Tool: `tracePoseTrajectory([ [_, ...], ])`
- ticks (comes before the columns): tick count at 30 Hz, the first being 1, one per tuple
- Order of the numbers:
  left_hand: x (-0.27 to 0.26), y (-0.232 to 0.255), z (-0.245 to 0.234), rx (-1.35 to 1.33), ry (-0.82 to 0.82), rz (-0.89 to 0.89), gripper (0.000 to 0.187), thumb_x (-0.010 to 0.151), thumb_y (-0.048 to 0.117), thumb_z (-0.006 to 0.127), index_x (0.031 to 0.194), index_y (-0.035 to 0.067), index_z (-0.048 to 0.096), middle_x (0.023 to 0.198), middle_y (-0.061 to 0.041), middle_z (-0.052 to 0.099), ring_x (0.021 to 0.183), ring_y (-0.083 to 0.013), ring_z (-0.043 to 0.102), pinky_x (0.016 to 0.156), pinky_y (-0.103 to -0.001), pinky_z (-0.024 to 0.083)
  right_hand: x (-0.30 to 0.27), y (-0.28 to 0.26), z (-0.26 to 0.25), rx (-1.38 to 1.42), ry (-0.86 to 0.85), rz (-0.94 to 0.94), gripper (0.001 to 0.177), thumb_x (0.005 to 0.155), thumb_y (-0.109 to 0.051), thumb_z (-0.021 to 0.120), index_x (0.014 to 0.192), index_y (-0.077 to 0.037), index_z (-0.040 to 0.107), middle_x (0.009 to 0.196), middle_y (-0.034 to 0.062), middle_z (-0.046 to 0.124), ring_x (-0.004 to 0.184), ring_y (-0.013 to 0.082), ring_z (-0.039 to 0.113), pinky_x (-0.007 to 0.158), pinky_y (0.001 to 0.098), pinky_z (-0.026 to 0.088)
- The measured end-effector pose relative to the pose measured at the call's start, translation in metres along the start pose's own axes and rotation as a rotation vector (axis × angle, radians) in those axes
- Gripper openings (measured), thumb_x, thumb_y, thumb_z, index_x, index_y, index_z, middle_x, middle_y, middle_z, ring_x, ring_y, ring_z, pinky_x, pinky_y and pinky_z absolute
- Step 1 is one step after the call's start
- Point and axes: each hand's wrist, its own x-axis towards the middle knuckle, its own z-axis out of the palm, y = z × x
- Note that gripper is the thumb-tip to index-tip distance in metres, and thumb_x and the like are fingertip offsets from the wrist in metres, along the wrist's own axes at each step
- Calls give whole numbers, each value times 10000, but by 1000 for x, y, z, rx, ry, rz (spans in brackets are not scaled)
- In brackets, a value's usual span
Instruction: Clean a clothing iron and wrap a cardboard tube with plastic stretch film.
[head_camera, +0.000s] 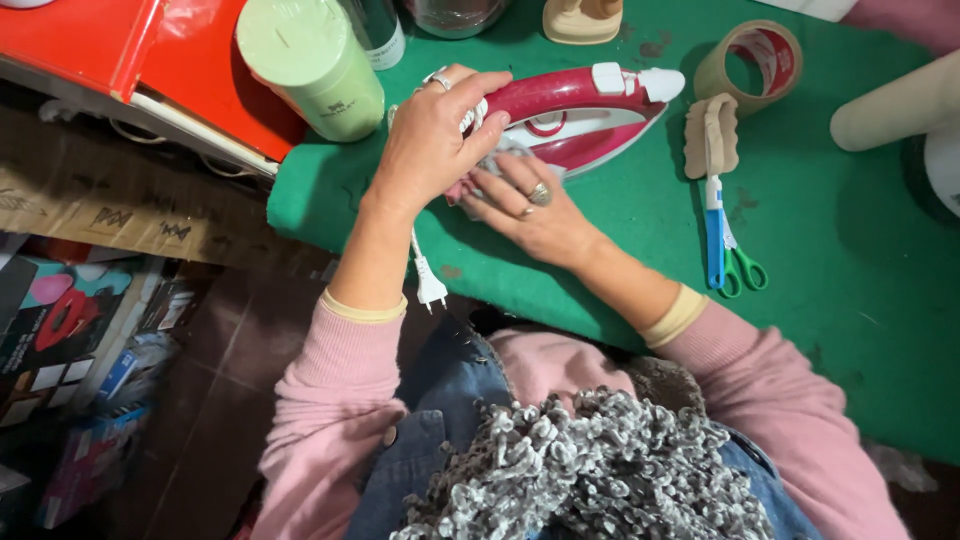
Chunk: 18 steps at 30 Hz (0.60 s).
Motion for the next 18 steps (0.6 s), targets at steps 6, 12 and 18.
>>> tracePoseTrajectory([
  [6,0,-3,-6,-41,-23,23,324,989,214,733,1280,80,684,1082,-128,687,965,-333,676,808,-417,546,18,-6,0,-67,-122,-122,542,895,-151,657,1437,-162,674,1459,50,530,1360,264,519,1104,421,489],
  [12,3,-8,-6,-34,-52,20,318,982,228,738,1258,77,686,1031,-133,677,946,-344,666,801,-428,538,-32,27,-20,24,-43,66,411,840,-132,690,1243,-208,708,1363,58,572,1250,343,554,1055,482,497],
  [18,8,-4,-7,-34,-73,35,324,979,231,732,1259,77,681,1052,-129,687,967,-348,667,807,-431,534,-103,46,-48,52,-51,506,569,816,89,696,1336,-142,716,1386,112,621,1204,361,602,1048,454,527],
])
